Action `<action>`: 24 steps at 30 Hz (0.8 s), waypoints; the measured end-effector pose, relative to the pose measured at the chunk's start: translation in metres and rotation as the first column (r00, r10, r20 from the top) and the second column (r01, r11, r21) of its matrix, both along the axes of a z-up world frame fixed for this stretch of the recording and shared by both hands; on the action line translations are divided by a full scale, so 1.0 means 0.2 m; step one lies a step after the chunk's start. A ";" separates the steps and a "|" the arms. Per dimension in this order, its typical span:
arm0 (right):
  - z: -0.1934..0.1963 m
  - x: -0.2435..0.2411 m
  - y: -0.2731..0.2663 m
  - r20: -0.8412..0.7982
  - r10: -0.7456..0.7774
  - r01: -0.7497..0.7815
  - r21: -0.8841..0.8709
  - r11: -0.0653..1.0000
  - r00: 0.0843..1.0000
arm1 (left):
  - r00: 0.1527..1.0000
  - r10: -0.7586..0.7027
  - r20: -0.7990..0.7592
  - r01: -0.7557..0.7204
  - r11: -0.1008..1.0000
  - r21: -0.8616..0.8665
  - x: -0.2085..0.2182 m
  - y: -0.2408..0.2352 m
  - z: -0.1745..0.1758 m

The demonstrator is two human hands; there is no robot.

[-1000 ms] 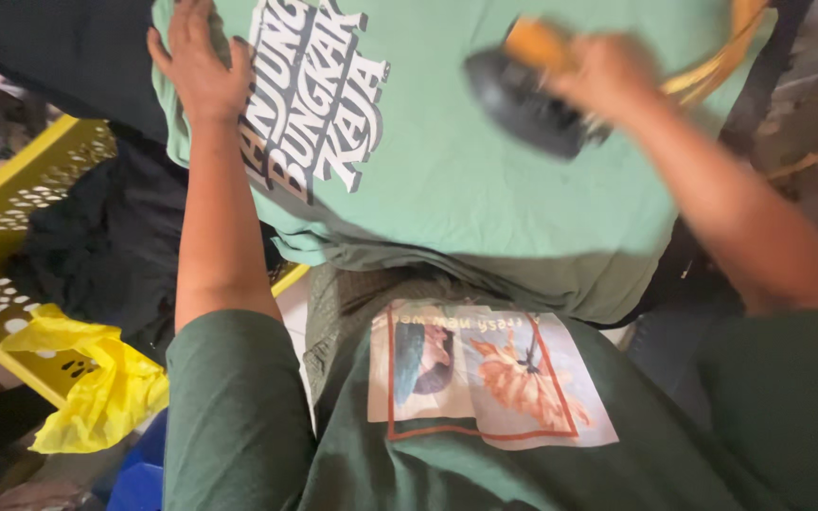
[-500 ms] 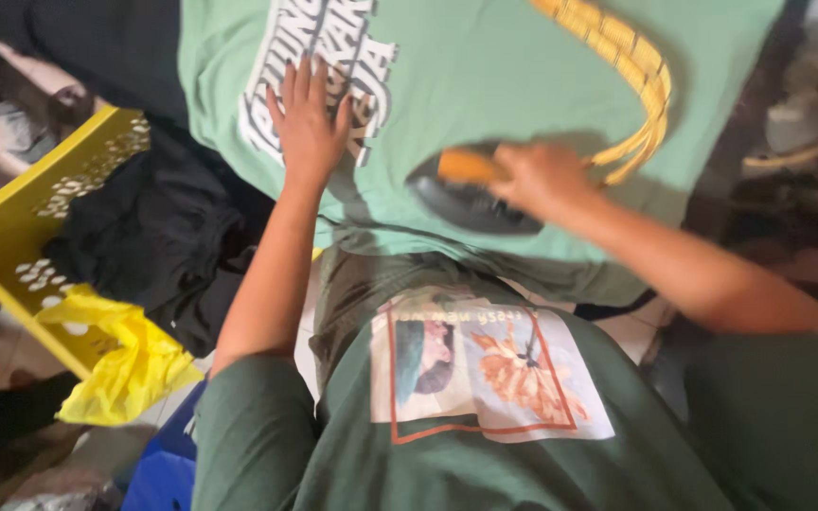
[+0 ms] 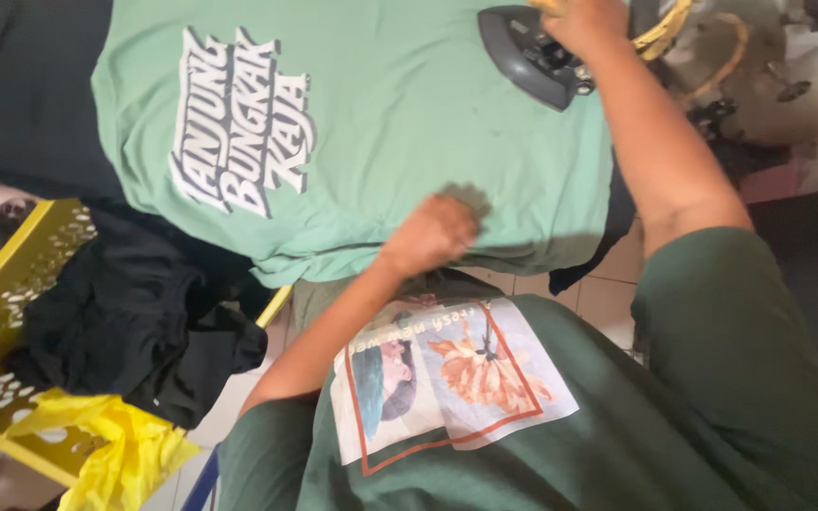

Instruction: The person irons a light green t-shirt on a dark ironing board, then folds it neatly. They use an electric iron to smooth the fabric and fold the shirt into a compact rectangle.

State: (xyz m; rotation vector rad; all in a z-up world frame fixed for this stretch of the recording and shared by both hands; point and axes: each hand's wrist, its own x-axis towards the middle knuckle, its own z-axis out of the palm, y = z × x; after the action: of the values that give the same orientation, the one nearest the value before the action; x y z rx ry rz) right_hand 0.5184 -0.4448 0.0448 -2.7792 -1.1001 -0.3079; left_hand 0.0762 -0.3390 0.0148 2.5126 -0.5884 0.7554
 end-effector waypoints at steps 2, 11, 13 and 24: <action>0.01 -0.04 0.00 0.028 0.029 -0.030 0.025 0.999 0.999 | 1.000 -0.002 0.010 0.001 0.993 0.117 0.03 -0.16 -0.02; 0.11 -0.18 0.03 0.068 0.118 -0.127 0.156 0.980 0.991 | 0.982 -0.187 0.020 0.168 0.918 0.360 0.28 -0.54 -0.13; 0.11 -0.20 -0.03 0.011 0.082 -0.083 0.124 0.989 0.997 | 0.989 -0.141 0.052 0.116 0.936 0.331 0.40 -0.69 -0.17; 0.14 -0.22 0.02 -0.114 -0.035 0.037 0.011 0.999 0.993 | 0.918 -0.381 -0.107 0.353 0.912 -0.210 0.64 -1.01 -0.32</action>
State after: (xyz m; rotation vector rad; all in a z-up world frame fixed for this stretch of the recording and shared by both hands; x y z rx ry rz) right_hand 0.4743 -0.4410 0.0728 -2.7690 -1.0194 -0.1580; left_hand 0.2033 -0.5412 -0.0487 2.1705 -0.8647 0.4566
